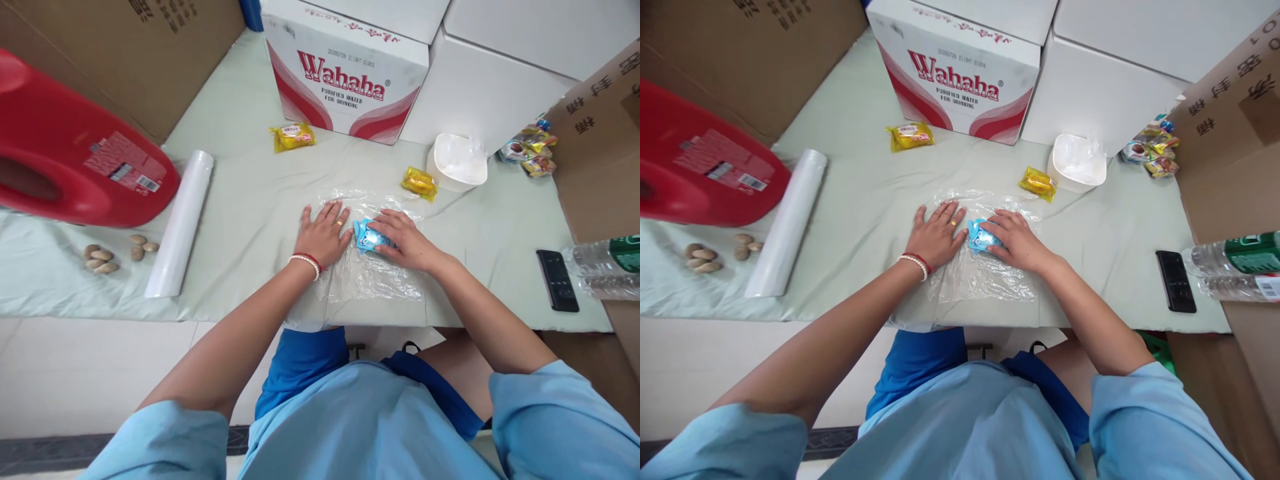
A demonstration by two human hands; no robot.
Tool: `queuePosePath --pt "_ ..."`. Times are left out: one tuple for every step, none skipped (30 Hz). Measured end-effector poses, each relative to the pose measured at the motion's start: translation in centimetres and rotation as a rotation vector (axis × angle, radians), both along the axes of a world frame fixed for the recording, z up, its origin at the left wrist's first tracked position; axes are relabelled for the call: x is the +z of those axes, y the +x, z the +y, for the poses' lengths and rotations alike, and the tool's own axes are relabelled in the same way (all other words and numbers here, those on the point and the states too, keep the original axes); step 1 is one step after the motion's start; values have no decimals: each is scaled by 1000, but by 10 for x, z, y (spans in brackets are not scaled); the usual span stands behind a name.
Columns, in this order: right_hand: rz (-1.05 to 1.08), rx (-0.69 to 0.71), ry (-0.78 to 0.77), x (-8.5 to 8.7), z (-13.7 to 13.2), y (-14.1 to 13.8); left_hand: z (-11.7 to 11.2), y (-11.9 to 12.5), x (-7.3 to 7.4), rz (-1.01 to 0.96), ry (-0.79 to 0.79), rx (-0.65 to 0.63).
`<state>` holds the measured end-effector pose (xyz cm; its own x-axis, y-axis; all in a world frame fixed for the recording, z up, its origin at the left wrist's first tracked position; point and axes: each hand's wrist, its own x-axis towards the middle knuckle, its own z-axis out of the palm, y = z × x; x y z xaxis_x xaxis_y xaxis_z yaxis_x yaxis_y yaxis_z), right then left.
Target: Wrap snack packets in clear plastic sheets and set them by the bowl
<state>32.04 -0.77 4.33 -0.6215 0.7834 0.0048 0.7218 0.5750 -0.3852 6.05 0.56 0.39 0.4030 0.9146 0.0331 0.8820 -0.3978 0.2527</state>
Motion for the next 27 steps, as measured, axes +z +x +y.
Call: queuePosePath --pt "-4 11 7 1 2 1 0 0 0 1 -3 1" --pt "-11 20 20 3 3 0 0 0 1 2 -4 0" --pt "-22 24 38 4 4 -1 0 0 1 1 -2 0" --pt "-37 25 56 5 5 -2 -1 0 1 1 1 -2" --pt "-53 28 71 5 4 -4 -1 0 1 0 4 -4" --pt "-67 35 81 5 4 -5 -1 1 2 1 7 -4" --pt "-78 43 86 5 3 -7 -1 0 2 2 8 -4" --pt "-86 52 88 5 3 -7 -1 0 2 4 8 -4" --pt "-89 57 90 4 3 -7 -1 0 2 6 6 -3" --pt "-84 59 92 3 3 -6 -1 0 2 8 4 -2" --pt "-69 56 95 1 5 -3 -1 0 2 11 2 0" --pt "-44 51 97 0 6 -1 -1 0 2 13 0 2" --pt "-10 46 99 0 9 2 -1 0 2 14 -1 3" --pt "29 45 100 0 11 5 -1 0 3 15 -2 3" --pt "69 48 99 0 14 7 -1 0 3 16 -3 2" --pt "103 56 96 0 16 8 -1 0 3 17 -4 2" --pt "124 66 90 0 18 8 0 0 2 17 -4 1" --pt "128 77 77 0 20 7 0 0 2 18 -4 0" --pt "116 85 58 0 21 6 0 0 2 19 -3 1" --pt "93 87 35 -1 21 4 0 0 2 18 -1 2" --pt "67 84 12 -3 22 1 0 0 1 17 2 3" --pt "42 77 -7 -4 22 -1 0 0 1 15 4 4" --pt "24 69 -18 -6 21 -2 0 0 1 13 7 3" --pt "12 62 -23 -7 21 -4 0 0 0 11 9 2" --pt "2 57 -21 -7 21 -4 0 0 0 9 11 1" --pt "-8 54 -15 -6 20 -5 0 0 0 8 12 0" --pt "-18 50 -7 -5 18 -4 0 0 -1 7 12 0"
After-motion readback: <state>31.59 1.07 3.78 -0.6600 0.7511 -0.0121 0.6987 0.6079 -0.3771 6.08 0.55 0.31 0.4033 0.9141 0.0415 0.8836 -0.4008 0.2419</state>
